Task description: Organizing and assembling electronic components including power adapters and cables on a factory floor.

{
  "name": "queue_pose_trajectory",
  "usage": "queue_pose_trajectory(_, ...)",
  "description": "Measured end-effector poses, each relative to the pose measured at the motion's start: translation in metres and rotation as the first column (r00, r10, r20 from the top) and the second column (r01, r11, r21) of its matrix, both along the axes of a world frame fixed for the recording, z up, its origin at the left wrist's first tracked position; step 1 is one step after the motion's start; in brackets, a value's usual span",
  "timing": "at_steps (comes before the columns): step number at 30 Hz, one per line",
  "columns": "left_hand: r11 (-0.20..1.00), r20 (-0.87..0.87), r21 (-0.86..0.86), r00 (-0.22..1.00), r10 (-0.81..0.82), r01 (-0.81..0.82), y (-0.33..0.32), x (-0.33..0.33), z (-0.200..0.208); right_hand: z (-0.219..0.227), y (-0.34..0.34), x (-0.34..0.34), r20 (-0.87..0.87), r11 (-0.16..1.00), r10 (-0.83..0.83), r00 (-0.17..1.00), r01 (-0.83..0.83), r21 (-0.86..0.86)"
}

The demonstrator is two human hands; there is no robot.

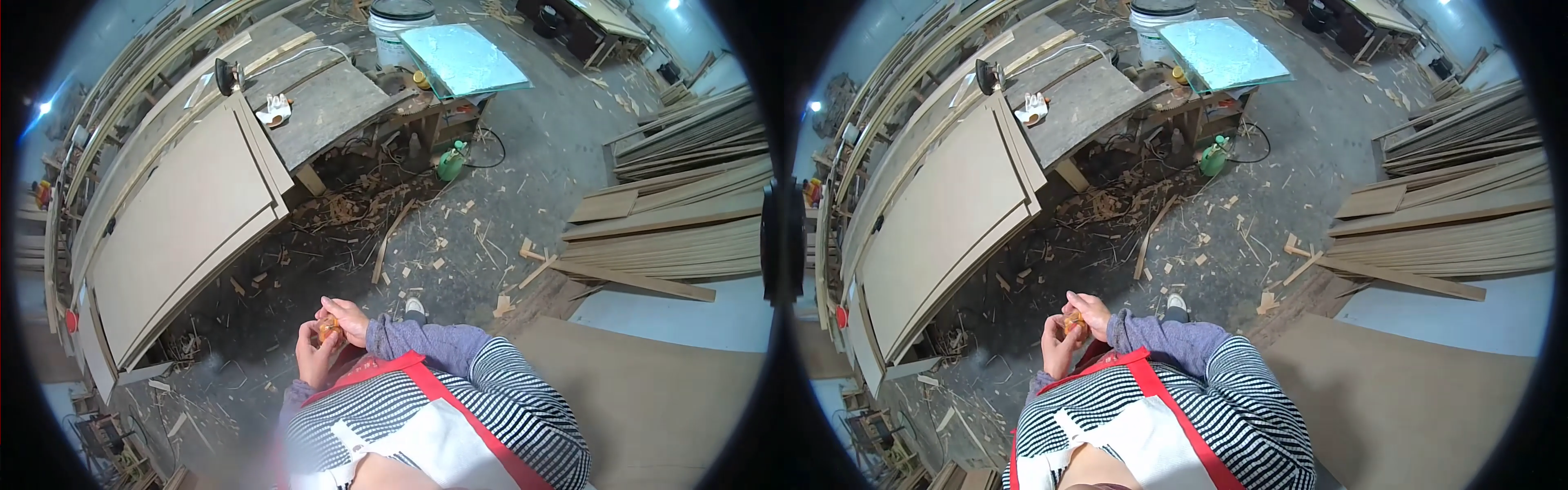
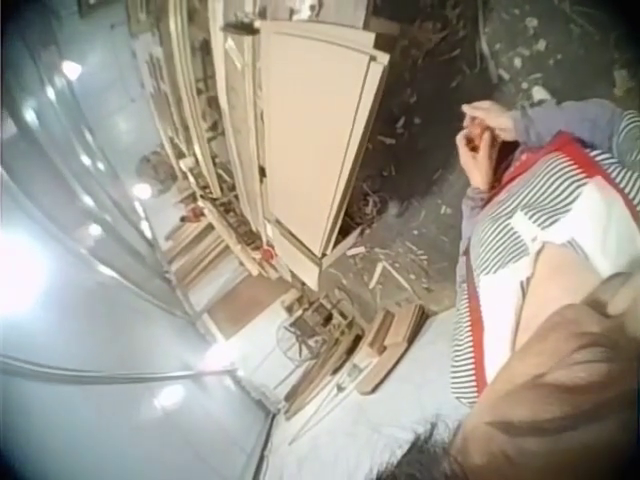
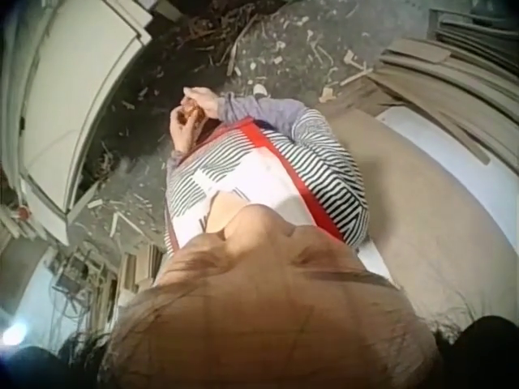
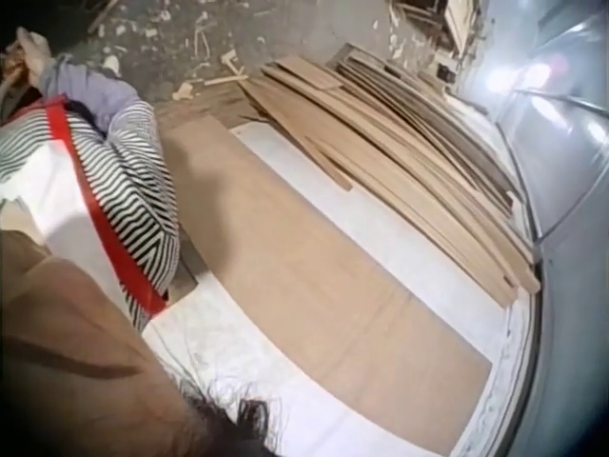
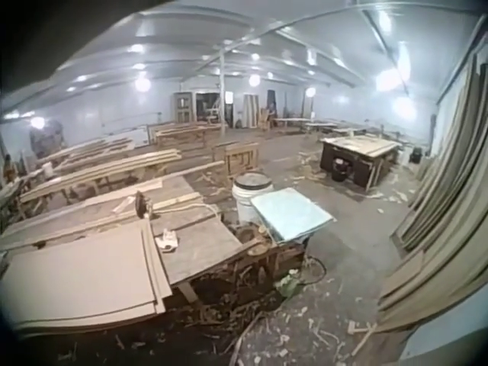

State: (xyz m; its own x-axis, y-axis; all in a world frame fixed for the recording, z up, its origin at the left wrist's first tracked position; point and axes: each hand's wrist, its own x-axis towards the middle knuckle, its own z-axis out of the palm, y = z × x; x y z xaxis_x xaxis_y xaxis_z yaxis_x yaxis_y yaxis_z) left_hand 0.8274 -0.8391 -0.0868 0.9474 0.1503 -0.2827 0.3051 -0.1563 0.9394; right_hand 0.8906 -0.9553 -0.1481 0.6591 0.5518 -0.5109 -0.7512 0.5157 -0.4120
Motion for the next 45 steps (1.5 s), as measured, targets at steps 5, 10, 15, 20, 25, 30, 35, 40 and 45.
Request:
queue_pose_trajectory(5,0.954,-0.083,0.292,0.995,-0.047,0.069,-0.010,0.011,0.007,-0.002,-0.012,0.014,-0.019,1.000,-0.027,0.999,0.026,-0.009)
queue_pose_trajectory(10,0.964,0.086,0.267,0.996,-0.002,-0.021,-0.038,0.028,0.022,0.010,-0.017,0.023,-0.002,0.994,0.110,0.994,-0.109,0.029)
queue_pose_trajectory(15,0.992,-0.041,0.127,0.999,0.015,-0.010,-0.020,0.030,0.002,-0.001,-0.010,0.030,0.008,0.997,0.062,0.998,-0.062,0.047)
queue_pose_trajectory(20,0.977,-0.087,-0.185,0.992,0.092,-0.107,-0.008,0.026,-0.002,-0.009,-0.004,0.032,0.078,0.991,0.097,0.992,-0.103,0.082)
queue_pose_trajectory(25,0.970,0.066,-0.225,0.992,0.109,-0.091,-0.012,0.032,-0.018,-0.002,-0.009,0.032,0.193,0.977,0.215,0.957,-0.211,-0.040)
queue_pose_trajectory(30,0.956,-0.063,-0.289,0.998,0.026,-0.043,-0.026,0.041,-0.010,0.014,-0.040,0.039,0.238,0.964,0.261,0.936,-0.238,-0.119)
queue_pose_trajectory(35,0.817,-0.157,-0.561,0.986,0.049,-0.130,-0.053,0.054,0.014,0.034,-0.091,0.051,0.517,0.878,0.375,0.769,-0.116,-0.465)
queue_pose_trajectory(40,0.842,-0.074,-0.530,0.995,0.073,-0.101,-0.073,0.091,0.004,0.062,-0.125,0.085,0.659,0.793,0.463,0.592,0.055,-0.607)
queue_pose_trajectory(45,0.615,-0.148,-0.775,0.988,0.045,-0.145,-0.081,0.131,0.003,0.073,-0.144,0.123,0.694,0.817,0.397,0.600,0.113,-0.565)
